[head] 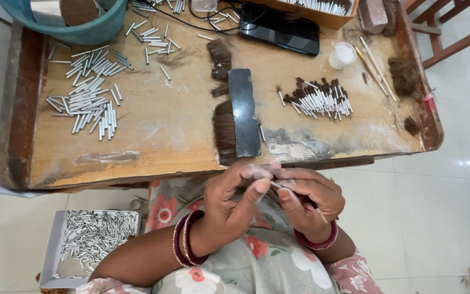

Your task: The person assembles small brushes at a workbench. They pick up metal ferrules, insert bristle tufts, apply glue with a small stick, press the hair into place against a black block, and set finished brushes into a tray one at a time.

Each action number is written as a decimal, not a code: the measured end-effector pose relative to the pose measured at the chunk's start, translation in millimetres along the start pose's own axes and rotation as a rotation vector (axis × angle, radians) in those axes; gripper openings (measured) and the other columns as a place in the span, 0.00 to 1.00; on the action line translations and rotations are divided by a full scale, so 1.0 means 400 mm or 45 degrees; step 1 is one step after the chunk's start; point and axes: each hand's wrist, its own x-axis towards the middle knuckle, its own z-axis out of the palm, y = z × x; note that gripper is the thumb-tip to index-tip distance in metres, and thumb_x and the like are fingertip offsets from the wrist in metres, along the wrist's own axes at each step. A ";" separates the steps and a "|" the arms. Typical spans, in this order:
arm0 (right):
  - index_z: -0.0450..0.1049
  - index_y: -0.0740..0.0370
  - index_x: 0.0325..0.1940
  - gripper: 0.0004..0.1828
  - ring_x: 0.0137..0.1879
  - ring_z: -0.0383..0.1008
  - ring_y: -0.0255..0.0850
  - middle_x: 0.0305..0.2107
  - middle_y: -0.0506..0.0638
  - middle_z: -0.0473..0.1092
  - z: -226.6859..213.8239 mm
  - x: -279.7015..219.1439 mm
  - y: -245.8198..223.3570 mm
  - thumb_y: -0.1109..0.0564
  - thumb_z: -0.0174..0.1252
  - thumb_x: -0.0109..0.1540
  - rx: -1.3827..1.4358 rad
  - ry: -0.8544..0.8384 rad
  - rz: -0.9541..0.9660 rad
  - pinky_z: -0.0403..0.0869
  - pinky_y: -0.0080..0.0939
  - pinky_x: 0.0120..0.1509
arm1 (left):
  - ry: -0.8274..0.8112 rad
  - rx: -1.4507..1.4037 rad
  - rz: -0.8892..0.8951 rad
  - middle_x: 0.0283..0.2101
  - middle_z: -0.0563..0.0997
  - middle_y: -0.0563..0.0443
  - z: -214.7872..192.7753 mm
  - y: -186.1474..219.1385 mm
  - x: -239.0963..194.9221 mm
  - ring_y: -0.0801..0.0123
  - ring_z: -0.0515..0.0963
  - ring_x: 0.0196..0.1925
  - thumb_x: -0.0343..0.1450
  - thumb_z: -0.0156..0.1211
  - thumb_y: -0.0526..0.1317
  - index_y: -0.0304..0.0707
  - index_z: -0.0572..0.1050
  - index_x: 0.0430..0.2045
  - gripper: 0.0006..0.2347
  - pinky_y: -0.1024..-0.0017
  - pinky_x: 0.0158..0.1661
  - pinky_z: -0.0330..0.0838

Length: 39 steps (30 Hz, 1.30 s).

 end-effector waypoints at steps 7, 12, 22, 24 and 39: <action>0.75 0.67 0.38 0.10 0.45 0.83 0.44 0.40 0.61 0.78 0.006 0.007 0.007 0.57 0.65 0.64 0.085 -0.042 -0.042 0.81 0.39 0.50 | 0.033 -0.187 -0.111 0.44 0.86 0.41 0.001 -0.041 -0.011 0.72 0.83 0.47 0.81 0.54 0.35 0.28 0.73 0.39 0.06 0.72 0.50 0.79; 0.76 0.65 0.38 0.09 0.45 0.83 0.45 0.40 0.59 0.78 0.012 0.008 0.021 0.56 0.65 0.64 0.030 0.023 -0.105 0.81 0.39 0.51 | 0.056 -0.613 -0.247 0.54 0.81 0.37 0.016 -0.045 -0.002 0.69 0.80 0.55 0.76 0.59 0.35 0.28 0.73 0.44 0.08 0.69 0.57 0.74; 0.75 0.65 0.38 0.06 0.38 0.83 0.41 0.37 0.58 0.79 -0.030 0.029 -0.012 0.61 0.65 0.61 -0.046 -0.199 -0.013 0.78 0.36 0.42 | -0.142 -0.335 -0.224 0.56 0.82 0.33 0.000 -0.067 -0.002 0.58 0.75 0.70 0.76 0.62 0.33 0.28 0.80 0.36 0.05 0.62 0.67 0.68; 0.79 0.68 0.41 0.06 0.33 0.78 0.41 0.35 0.55 0.79 -0.030 0.047 -0.001 0.63 0.66 0.61 -0.128 -0.146 0.103 0.73 0.36 0.38 | -0.048 0.026 -0.017 0.62 0.77 0.35 -0.003 -0.057 0.018 0.57 0.74 0.71 0.74 0.63 0.33 0.27 0.79 0.47 0.09 0.61 0.69 0.67; 0.75 0.59 0.40 0.06 0.39 0.76 0.56 0.36 0.53 0.72 0.059 0.200 0.078 0.58 0.62 0.60 -0.750 -0.410 0.239 0.73 0.53 0.39 | 0.417 0.674 0.367 0.63 0.75 0.34 -0.117 -0.078 0.085 0.51 0.75 0.69 0.75 0.62 0.32 0.29 0.76 0.46 0.08 0.60 0.69 0.68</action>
